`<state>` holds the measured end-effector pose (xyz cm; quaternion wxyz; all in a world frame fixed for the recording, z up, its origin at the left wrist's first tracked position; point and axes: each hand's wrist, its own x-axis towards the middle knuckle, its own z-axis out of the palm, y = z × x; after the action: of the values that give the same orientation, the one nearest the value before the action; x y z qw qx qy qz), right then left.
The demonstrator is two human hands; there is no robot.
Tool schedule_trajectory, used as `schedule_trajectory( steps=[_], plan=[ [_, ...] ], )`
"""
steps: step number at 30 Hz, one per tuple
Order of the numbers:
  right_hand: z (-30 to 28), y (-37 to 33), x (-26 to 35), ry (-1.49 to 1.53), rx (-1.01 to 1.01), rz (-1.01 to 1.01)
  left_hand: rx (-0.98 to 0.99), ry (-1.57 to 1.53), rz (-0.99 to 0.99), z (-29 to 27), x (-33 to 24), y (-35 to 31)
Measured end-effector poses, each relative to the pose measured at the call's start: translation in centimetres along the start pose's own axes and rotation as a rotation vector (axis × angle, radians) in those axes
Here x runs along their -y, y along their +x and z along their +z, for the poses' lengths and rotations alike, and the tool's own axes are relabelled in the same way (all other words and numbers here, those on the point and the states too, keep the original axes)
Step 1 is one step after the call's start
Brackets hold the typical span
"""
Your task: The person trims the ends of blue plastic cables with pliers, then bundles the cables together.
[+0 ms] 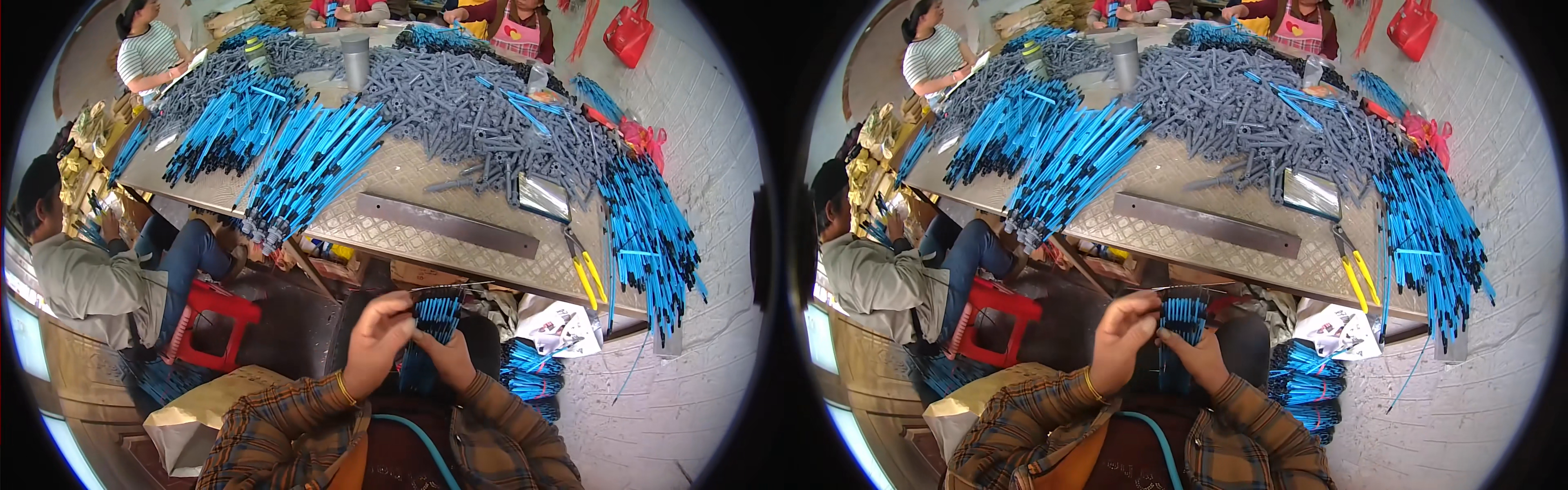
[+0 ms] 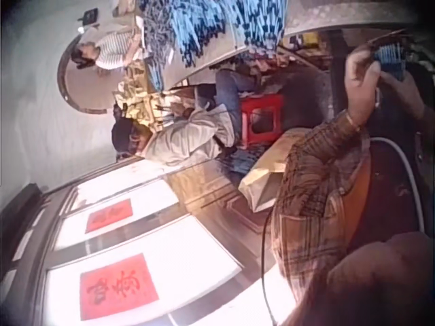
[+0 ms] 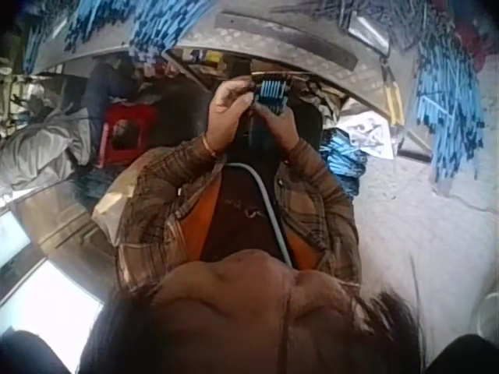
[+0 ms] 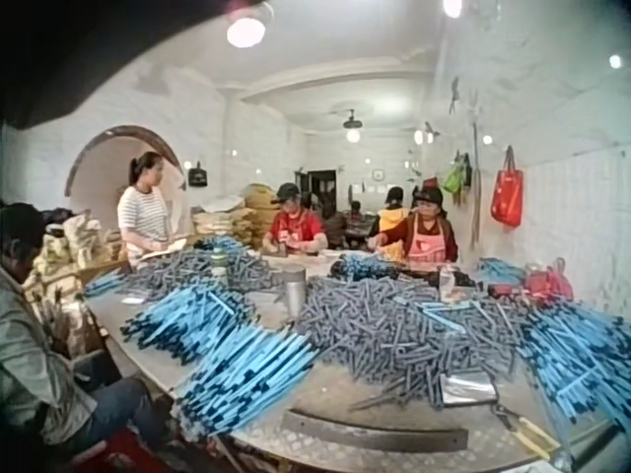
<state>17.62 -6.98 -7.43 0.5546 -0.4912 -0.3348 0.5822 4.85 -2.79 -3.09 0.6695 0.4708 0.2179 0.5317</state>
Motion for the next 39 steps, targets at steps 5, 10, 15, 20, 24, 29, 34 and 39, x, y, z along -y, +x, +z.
schedule_trajectory(
  steps=[5, 10, 15, 20, 24, 29, 34, 39],
  plan=[
    [0.3, 0.8, 0.2, 0.054, 0.05, 0.119, -0.039, 0.131, -0.065, -2.0, -0.6, 3.1],
    [0.1, 1.1, -0.6, -0.001, 0.051, 0.062, 0.006, 0.347, 0.005, -1.8, -0.8, 4.2],
    [-0.2, 1.1, -0.5, 0.023, 0.052, 0.141, 0.088, 0.443, 0.135, -2.1, -1.0, 5.2],
    [-0.7, 1.1, -0.8, 0.049, 0.031, 0.133, 0.12, 0.516, 0.164, -1.5, -0.9, 5.8],
    [-1.4, 1.2, -0.9, 0.104, 0.034, 0.133, 0.201, 0.752, 0.359, -1.1, -0.8, 6.8],
    [-2.3, 1.4, -0.9, 0.151, 0.041, 0.131, 0.262, 0.722, 0.171, -0.9, -0.8, 7.7],
    [-4.4, 1.8, -1.0, 0.236, 0.003, 0.146, 0.263, 0.7, 0.029, 1.2, -2.1, 13.7],
    [-4.2, 1.9, -1.2, 0.234, 0.105, 0.155, -0.071, 1.1, 0.207, -1.0, 2.2, 30.9]
  ],
)
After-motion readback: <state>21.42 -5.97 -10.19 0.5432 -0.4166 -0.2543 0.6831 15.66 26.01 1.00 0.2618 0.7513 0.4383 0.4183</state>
